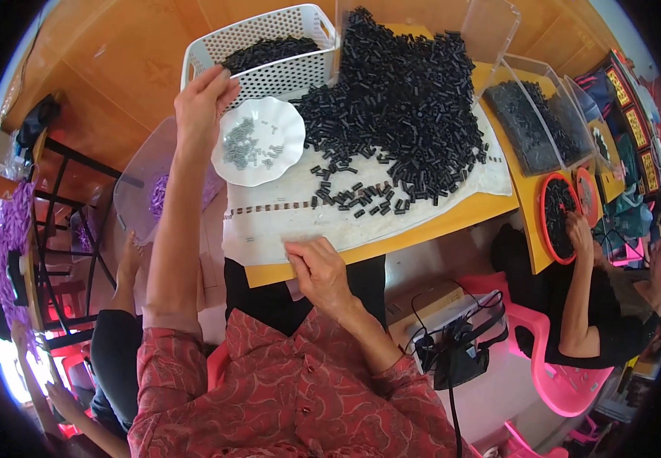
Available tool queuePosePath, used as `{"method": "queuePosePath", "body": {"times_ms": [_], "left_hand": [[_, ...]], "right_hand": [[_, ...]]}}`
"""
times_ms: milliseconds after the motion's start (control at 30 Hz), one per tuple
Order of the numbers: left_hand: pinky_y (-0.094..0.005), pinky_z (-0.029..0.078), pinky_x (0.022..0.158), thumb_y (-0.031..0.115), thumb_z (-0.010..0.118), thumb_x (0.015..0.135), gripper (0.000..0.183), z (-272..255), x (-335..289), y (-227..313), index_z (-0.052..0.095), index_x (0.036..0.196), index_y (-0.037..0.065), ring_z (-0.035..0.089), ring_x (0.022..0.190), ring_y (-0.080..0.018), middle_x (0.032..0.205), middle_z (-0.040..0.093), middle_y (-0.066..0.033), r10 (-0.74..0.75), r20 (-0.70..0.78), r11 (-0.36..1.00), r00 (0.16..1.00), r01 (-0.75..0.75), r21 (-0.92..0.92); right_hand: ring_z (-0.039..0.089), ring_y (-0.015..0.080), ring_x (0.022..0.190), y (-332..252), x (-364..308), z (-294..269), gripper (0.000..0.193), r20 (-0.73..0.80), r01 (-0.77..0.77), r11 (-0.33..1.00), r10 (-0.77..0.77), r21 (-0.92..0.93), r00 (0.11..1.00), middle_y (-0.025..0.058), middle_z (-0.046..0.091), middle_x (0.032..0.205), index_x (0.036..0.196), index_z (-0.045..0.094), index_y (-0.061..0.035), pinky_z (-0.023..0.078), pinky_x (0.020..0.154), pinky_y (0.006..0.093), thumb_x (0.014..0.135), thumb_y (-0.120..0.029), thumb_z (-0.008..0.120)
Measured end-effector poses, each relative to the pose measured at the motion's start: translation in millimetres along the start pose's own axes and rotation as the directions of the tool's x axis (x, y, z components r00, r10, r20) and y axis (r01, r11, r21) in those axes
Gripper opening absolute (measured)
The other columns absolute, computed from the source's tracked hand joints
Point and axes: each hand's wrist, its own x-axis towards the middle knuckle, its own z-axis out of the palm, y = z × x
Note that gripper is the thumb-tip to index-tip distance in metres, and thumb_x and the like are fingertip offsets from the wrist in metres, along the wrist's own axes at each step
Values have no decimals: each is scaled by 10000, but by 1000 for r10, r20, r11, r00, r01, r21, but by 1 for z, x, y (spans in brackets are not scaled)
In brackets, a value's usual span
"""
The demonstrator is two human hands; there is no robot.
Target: Manually assembling small electronic or mechanical parts by inserting metal components into plastic housings.
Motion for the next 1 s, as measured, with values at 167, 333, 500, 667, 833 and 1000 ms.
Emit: {"method": "queuePosePath", "body": {"times_ms": [167,333,500,667,833,1000], "left_hand": [[-274,544,790,101,635,918,356,-12,-90,-11,593,1217,-87,660,863,-176,1063,671,-158,-154,103,980,983,139,143],[-295,531,806,68,594,936,302,-51,-163,-18,604,1210,-58,655,846,-173,1079,671,-160,-287,262,957,921,286,43],[-355,533,829,66,579,950,286,-95,-213,-28,600,1209,-55,657,866,-208,1112,657,-189,-297,484,879,823,433,-197],[-387,536,850,115,586,958,315,-112,-241,-44,588,1214,-69,666,888,-243,1154,642,-220,-314,532,804,787,518,-291],[-401,530,861,241,615,943,453,-119,-249,-46,558,1243,-94,669,909,-260,1154,638,-242,-225,615,749,756,538,-387],[-387,511,884,246,627,922,489,-118,-258,-44,546,1270,-87,662,940,-252,1182,631,-231,-228,712,748,664,587,-309]], "right_hand": [[615,268,762,3,-1,-1,203,14,-23,1000,23,11,1000,102,672,845,971,669,-9,489,670,334,778,52,688],[626,279,790,-2,6,-10,209,-3,-55,998,55,29,998,112,675,870,993,667,-2,498,683,334,792,55,668],[624,335,891,6,28,-14,310,-88,-27,993,17,-113,996,160,658,1006,1105,638,-15,516,778,395,800,43,646],[640,327,924,15,43,-16,320,-39,-9,974,0,-227,999,164,669,1055,1123,634,-9,525,782,371,808,41,655],[604,343,924,30,45,-27,304,-125,-57,909,6,-413,992,154,645,1063,1113,622,-23,497,813,426,811,-26,657],[578,307,973,33,62,-33,309,-108,-25,810,-48,-586,993,101,637,1090,1091,638,-49,454,841,395,789,-81,694]]}}
